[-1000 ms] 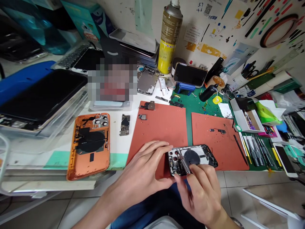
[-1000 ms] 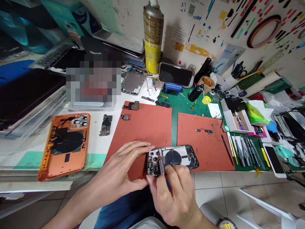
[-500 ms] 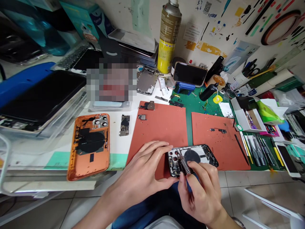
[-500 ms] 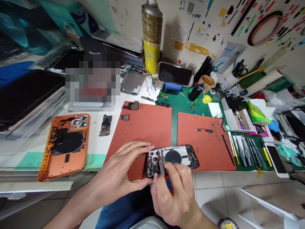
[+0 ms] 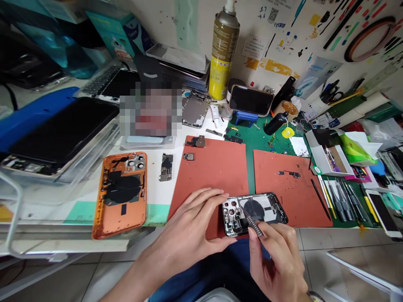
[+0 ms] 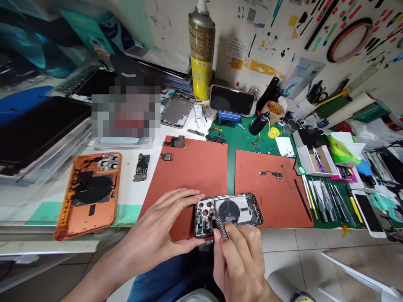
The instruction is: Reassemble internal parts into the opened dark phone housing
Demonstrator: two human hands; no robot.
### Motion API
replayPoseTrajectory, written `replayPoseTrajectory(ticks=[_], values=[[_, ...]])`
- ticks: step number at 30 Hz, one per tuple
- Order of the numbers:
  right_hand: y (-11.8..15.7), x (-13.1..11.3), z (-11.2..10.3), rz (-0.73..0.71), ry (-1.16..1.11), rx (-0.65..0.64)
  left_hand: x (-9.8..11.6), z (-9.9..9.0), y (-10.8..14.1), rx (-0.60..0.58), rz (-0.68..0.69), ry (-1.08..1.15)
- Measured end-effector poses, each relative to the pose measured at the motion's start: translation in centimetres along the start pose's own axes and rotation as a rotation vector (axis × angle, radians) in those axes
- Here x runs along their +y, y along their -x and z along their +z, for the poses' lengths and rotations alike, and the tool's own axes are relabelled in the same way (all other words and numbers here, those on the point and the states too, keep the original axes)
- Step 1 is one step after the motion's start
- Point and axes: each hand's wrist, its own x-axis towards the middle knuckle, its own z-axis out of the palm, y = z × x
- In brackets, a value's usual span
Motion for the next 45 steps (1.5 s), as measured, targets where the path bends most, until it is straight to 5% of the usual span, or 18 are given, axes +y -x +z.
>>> replayPoseTrajectory(ticks=[7,10,16,25,30,37,41,45], values=[[1.5,0.9,0.0,0.677,-0.304,0.316,-0.1,-0.1,1.2,-0.068,0.075,-0.130],[2.3,2.3,-0.3,0.953,-0.439,0.309,0.4,-0.7,0.7,-0.052,0.119,-0.158],[2.6,3.0,-0.9,1.266,-0.764,0.345,2.9,-0.9,-3.1,0.042,0.178,0.080],[3.3,3.8,-1.6,1.327,-0.922,0.394,4.5,-0.5,-7.7,-0.111,0.239,0.178],[4.3,5.0,-2.2,1.314,-0.794,0.603,5.8,-0.1,-15.4,-0.149,0.338,0.077],[4.0,4.3,-2.5,1.430,-0.735,0.742,7.4,7.5,-27.1,-0.230,0.409,-0.191],[3.1,4.5,-3.1,1.539,-0.669,0.724,6.9,10.5,-28.9,-0.217,0.358,-0.252],[2.8,4.9,-3.7,1.597,-0.630,0.669,6.5,11.0,-28.8,-0.220,0.334,-0.271]])
